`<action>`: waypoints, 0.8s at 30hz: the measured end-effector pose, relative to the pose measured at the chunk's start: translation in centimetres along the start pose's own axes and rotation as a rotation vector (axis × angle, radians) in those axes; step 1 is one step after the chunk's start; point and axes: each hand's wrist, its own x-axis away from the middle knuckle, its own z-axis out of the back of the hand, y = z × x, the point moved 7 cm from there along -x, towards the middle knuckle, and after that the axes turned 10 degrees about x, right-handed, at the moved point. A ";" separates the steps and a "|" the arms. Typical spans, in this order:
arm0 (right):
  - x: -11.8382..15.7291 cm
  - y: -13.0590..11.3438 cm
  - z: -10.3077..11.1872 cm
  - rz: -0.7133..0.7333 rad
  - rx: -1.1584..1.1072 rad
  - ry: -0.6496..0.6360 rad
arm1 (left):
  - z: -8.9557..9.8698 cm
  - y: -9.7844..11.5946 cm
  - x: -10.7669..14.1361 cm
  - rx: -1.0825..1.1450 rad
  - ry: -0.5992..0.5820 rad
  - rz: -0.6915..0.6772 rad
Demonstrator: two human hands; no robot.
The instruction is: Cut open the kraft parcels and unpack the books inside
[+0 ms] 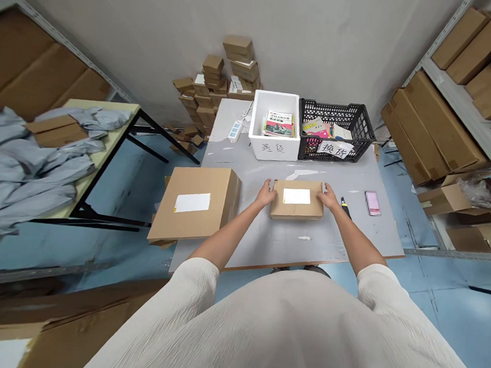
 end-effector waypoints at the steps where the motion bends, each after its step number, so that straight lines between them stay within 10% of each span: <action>1: -0.6 -0.1 0.0 0.007 -0.037 -0.009 | -0.2 0.0 -0.4 0.039 -0.011 0.031; 17: -2.9 -1.9 2.1 0.218 -0.198 0.005 | -0.1 4.3 0.3 0.293 0.102 -0.051; 24: -2.4 2.0 1.6 0.118 -0.114 0.065 | -0.5 2.1 1.7 0.192 0.164 0.013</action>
